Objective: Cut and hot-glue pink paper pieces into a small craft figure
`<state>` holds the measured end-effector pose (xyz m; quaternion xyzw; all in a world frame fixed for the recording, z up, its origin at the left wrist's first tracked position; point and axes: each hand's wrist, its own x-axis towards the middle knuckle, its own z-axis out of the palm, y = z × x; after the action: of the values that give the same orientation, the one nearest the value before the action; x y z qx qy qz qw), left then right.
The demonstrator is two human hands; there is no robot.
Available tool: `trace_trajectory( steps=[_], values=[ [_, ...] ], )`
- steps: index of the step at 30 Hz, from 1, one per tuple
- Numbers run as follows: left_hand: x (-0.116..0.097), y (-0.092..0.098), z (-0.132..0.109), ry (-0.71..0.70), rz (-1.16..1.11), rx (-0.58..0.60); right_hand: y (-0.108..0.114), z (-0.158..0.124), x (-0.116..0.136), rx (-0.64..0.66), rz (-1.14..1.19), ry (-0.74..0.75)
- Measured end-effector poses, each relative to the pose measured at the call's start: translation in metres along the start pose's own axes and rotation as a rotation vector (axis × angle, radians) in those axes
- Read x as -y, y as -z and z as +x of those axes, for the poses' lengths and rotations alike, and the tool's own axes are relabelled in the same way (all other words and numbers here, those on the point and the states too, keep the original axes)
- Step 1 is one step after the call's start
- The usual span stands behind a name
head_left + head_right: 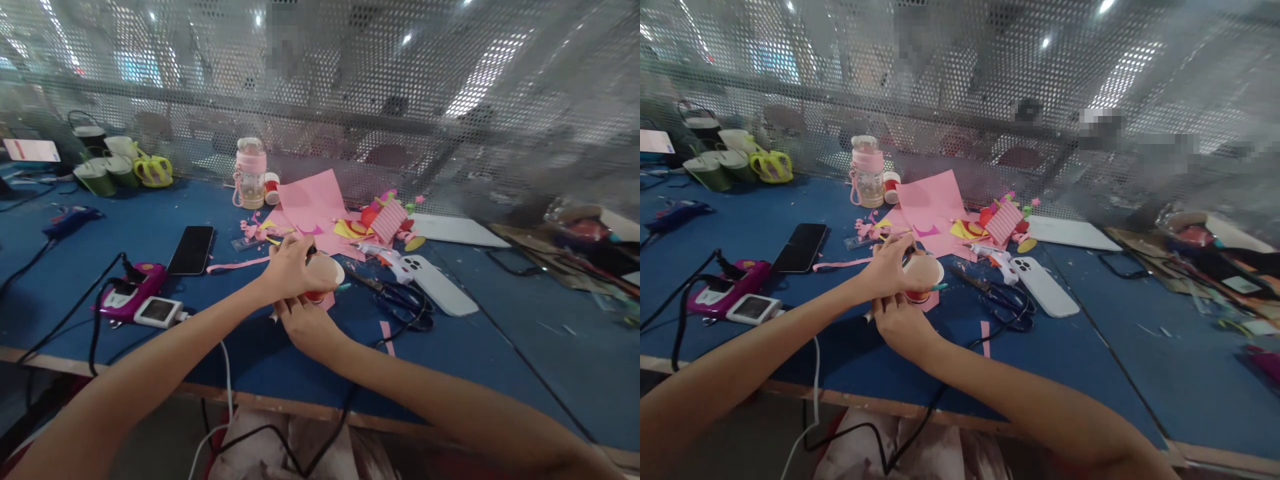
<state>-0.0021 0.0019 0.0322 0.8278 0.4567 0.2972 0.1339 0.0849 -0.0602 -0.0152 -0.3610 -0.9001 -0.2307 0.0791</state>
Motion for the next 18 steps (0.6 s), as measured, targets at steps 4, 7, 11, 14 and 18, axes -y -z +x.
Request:
trace_trajectory(
  steps=[4, 7, 11, 14, 18],
  values=[
    [0.0, 0.0, 0.001, -0.005, -0.016, 0.005, 0.0, 0.004, -0.002, 0.058, 0.016, -0.015],
    [0.0, 0.0, 0.001, -0.006, -0.023, 0.007, -0.001, 0.005, -0.002, 0.072, 0.016, -0.015],
    [-0.001, 0.002, 0.001, 0.003, -0.017, 0.02, 0.0, 0.003, -0.001, 0.025, -0.005, 0.008],
    [-0.002, 0.004, 0.0, 0.011, 0.007, 0.031, 0.002, 0.001, -0.001, -0.009, -0.013, 0.038],
    [-0.003, 0.005, -0.001, 0.022, 0.017, 0.04, 0.006, -0.006, -0.001, -0.046, -0.007, 0.083]
  ],
)
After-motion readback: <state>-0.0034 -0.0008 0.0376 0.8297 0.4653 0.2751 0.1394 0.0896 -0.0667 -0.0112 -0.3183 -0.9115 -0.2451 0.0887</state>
